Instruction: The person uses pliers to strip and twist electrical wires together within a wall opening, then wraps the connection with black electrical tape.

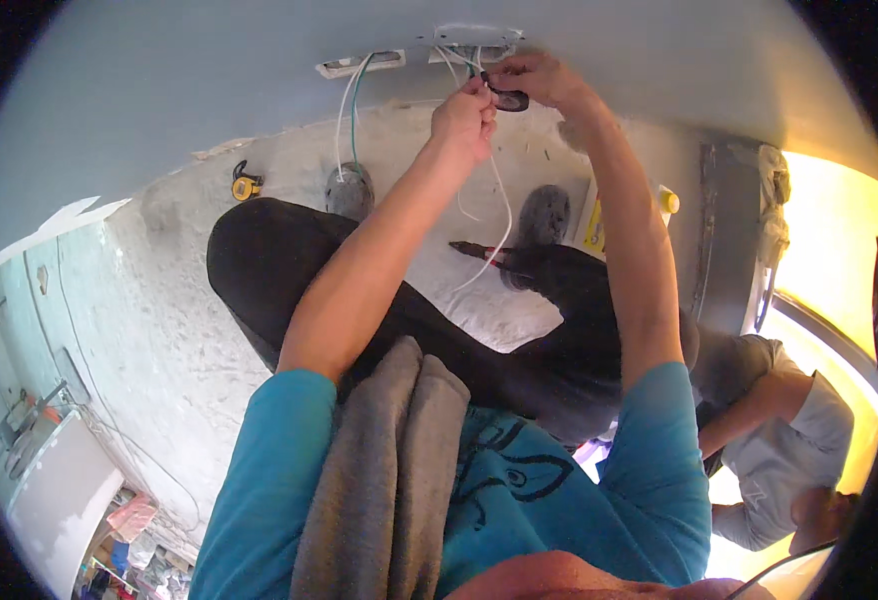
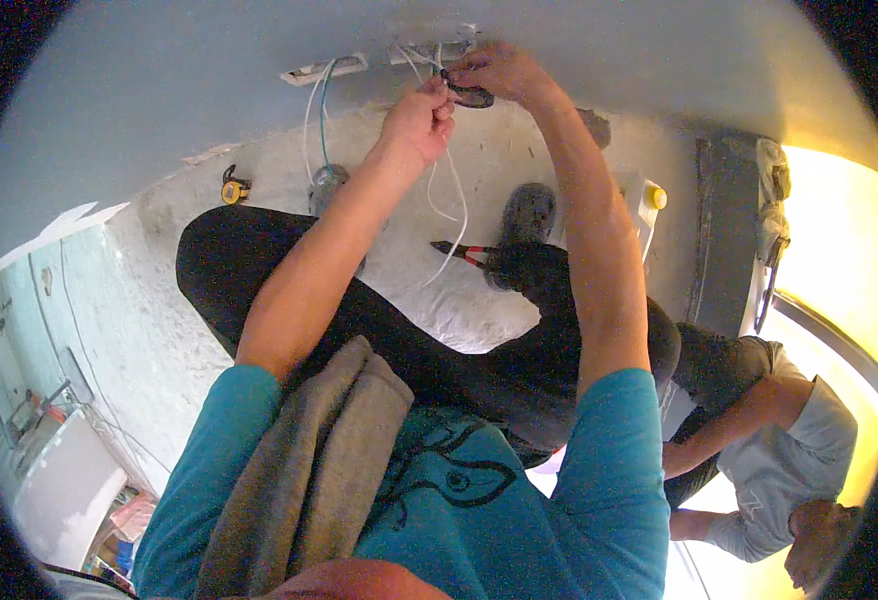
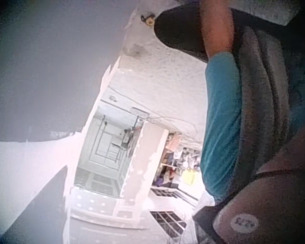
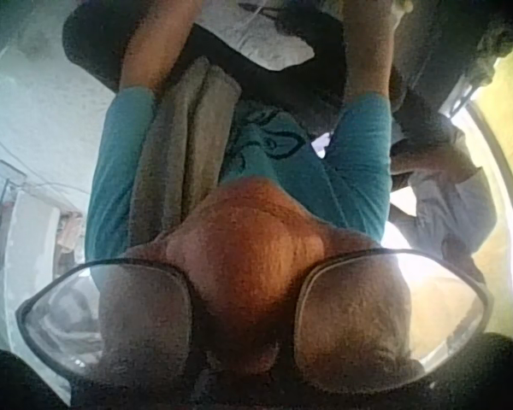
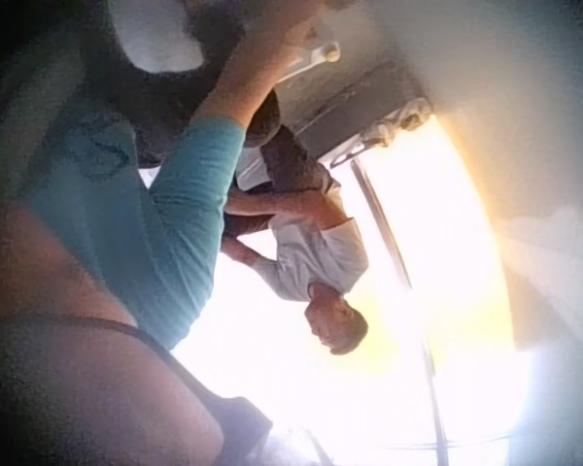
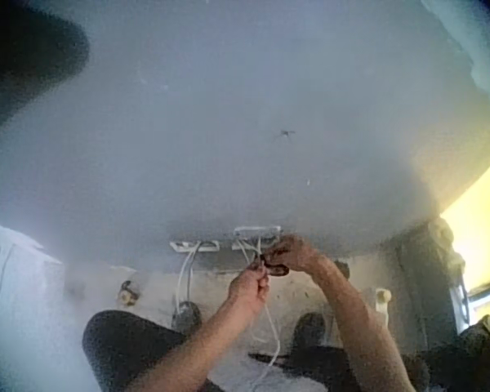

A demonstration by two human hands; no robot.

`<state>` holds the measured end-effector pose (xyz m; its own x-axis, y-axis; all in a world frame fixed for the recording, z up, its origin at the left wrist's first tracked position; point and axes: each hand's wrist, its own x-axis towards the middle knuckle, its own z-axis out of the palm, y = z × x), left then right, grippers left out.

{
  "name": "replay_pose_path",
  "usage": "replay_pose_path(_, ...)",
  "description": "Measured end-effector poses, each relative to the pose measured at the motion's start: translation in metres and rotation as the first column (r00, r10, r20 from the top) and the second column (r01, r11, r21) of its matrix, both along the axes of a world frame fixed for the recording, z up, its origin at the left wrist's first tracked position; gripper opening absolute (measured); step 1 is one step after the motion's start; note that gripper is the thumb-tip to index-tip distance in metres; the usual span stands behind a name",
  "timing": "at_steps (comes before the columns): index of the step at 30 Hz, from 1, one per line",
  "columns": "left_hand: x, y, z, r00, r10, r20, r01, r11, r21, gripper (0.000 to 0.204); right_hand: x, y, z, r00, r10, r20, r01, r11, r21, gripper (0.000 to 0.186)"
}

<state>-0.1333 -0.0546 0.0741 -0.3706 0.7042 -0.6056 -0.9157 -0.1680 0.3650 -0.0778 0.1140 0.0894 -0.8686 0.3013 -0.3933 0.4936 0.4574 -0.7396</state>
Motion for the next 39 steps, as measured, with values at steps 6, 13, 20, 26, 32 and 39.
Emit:
replay_pose_path(6,0.006,0.003,0.008,0.992,0.108,-0.062,-0.114,0.989,-0.095,0.009,-0.006,-0.021,0.025,0.992,-0.042,0.121,0.052,0.995,-0.08,0.042)
replay_pose_path(13,0.019,0.014,0.005,0.98,0.19,-0.055,-0.197,0.964,-0.179,0.002,-0.004,-0.005,-0.001,0.99,-0.064,0.128,0.099,0.95,-0.294,0.042)
replay_pose_path(20,0.017,0.01,-0.018,0.981,0.191,-0.03,-0.193,0.977,-0.09,0.005,-0.013,-0.007,-0.004,0.989,0.013,0.147,0.051,0.905,-0.423,0.035)
replay_pose_path(26,0.016,0.001,-0.005,0.974,0.214,0.067,-0.215,0.977,0.002,0.015,-0.014,-0.001,-0.034,0.998,0.01,0.06,0.031,0.765,-0.643,0.038)
replay_pose_path(32,0.013,-0.001,-0.01,0.972,0.234,-0.033,-0.236,0.97,-0.051,0.025,-0.012,-0.013,-0.05,0.995,-0.066,-0.074,-0.011,0.674,-0.739,0.037)
replay_pose_path(39,0.015,0.001,-0.015,0.956,0.291,-0.04,-0.293,0.941,-0.168,0.048,0.004,-0.04,-0.031,0.924,-0.33,-0.193,0.235,0.89,-0.392,0.029)
